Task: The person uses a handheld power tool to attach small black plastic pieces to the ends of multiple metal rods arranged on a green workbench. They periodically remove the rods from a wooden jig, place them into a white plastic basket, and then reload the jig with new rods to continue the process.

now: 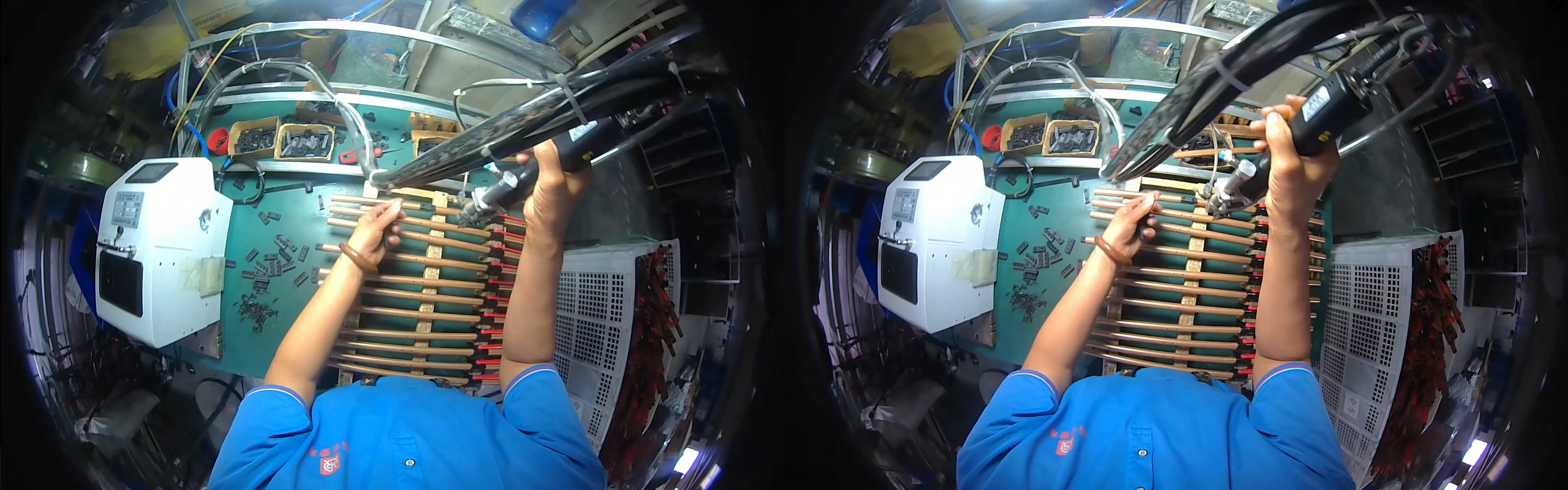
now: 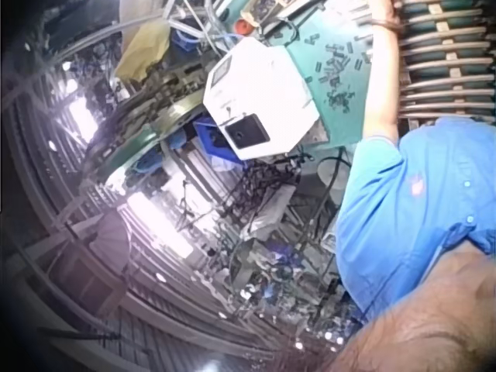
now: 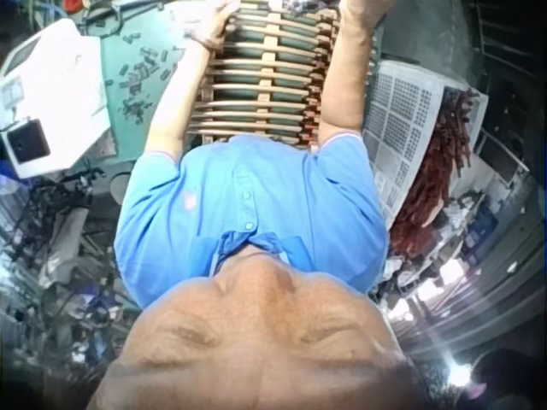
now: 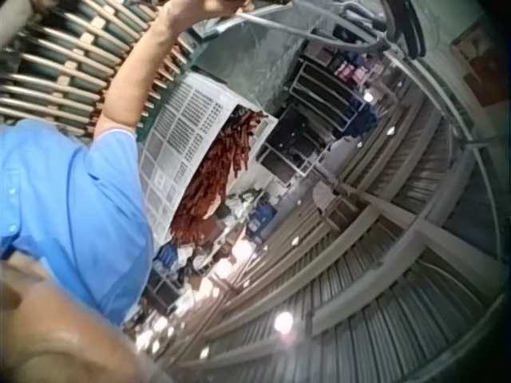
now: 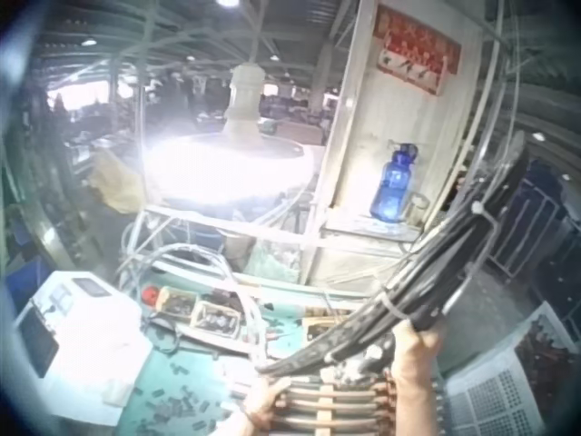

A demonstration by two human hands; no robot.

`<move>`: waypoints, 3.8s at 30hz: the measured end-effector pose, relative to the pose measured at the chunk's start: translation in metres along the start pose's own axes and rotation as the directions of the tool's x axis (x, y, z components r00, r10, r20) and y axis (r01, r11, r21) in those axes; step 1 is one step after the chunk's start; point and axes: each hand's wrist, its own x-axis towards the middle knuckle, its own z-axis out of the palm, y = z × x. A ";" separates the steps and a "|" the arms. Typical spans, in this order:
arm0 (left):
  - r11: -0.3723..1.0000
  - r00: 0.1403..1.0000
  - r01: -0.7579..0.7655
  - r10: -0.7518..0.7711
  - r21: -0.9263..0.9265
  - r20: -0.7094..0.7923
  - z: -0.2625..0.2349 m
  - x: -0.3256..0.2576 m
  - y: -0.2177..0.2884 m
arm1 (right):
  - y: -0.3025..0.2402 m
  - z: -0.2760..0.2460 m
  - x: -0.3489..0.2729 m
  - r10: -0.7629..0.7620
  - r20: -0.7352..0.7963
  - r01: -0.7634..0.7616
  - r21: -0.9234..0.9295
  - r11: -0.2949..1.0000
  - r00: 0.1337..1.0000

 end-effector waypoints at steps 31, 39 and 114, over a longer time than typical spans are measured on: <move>0.991 0.956 -0.132 0.136 0.035 -0.259 -0.100 -0.167 -0.027 | 0.002 0.005 -0.064 0.141 -0.151 -0.157 -0.097 0.983 0.978; 0.705 0.475 0.214 0.530 0.676 -0.703 -0.212 -0.319 -0.032 | -0.004 -0.008 -0.069 0.103 -0.041 -0.106 -0.067 0.992 0.994; 0.157 0.726 -0.578 0.547 0.801 0.417 -0.002 -0.110 -0.079 | -0.043 0.008 -0.121 0.175 0.065 -0.180 0.083 0.980 0.982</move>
